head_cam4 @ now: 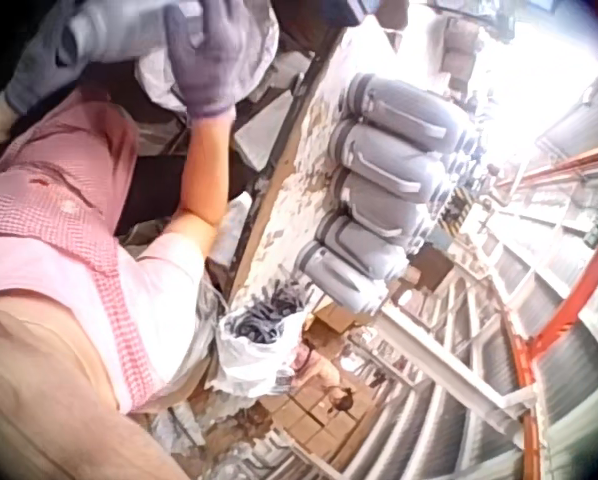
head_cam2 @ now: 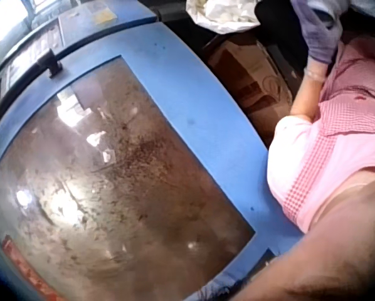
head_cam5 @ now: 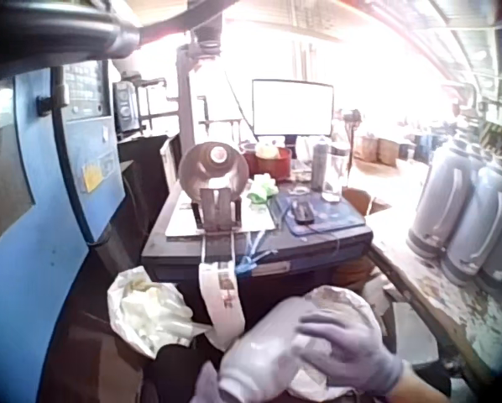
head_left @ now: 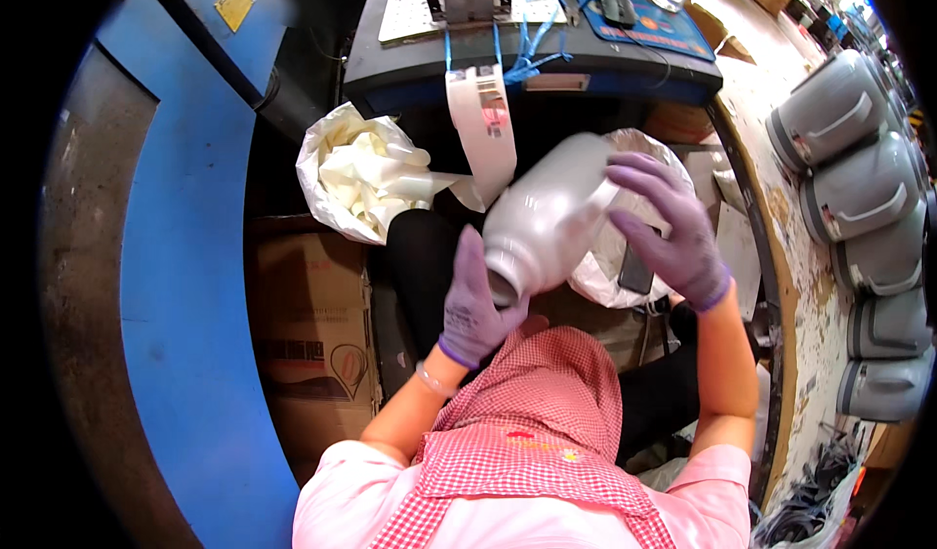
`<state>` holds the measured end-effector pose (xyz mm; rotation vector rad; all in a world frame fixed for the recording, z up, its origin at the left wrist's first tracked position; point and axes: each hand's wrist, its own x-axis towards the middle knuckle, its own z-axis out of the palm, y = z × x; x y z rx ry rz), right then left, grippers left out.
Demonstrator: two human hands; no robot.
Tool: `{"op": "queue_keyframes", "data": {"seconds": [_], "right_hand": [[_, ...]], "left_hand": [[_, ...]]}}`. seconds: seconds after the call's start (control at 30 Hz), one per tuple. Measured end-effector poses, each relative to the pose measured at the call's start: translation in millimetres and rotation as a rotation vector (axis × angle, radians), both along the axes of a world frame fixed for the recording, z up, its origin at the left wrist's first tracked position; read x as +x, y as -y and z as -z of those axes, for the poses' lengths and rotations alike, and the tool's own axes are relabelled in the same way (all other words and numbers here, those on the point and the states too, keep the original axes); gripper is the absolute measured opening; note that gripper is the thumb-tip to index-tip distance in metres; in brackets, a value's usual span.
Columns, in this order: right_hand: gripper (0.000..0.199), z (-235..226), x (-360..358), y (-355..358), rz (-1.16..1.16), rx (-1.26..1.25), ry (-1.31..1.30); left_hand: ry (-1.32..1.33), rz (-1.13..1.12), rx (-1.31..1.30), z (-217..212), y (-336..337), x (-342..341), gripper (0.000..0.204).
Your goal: The person assembles white thermos flasks by inserting a metal liner into the body, attaching a grey handle, and screwing on a grey lid. The person handles the components one at a time and places the finished thermos on a nearby table.
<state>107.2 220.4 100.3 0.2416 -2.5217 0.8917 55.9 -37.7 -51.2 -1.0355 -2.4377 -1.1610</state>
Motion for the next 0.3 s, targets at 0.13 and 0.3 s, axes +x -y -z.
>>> {"op": "queue_keyframes", "data": {"seconds": [0.13,0.3], "right_hand": [[0.031,18.5,-114.2,9.5,-0.166,0.21,-0.23],[0.032,12.2,-226.4,12.3,-0.144,0.355,0.162]], "left_hand": [[0.353,0.013,-0.216,40.0,18.5,36.8,0.108],[0.366,0.03,-0.268,57.1,18.6,39.3,0.112]]}}
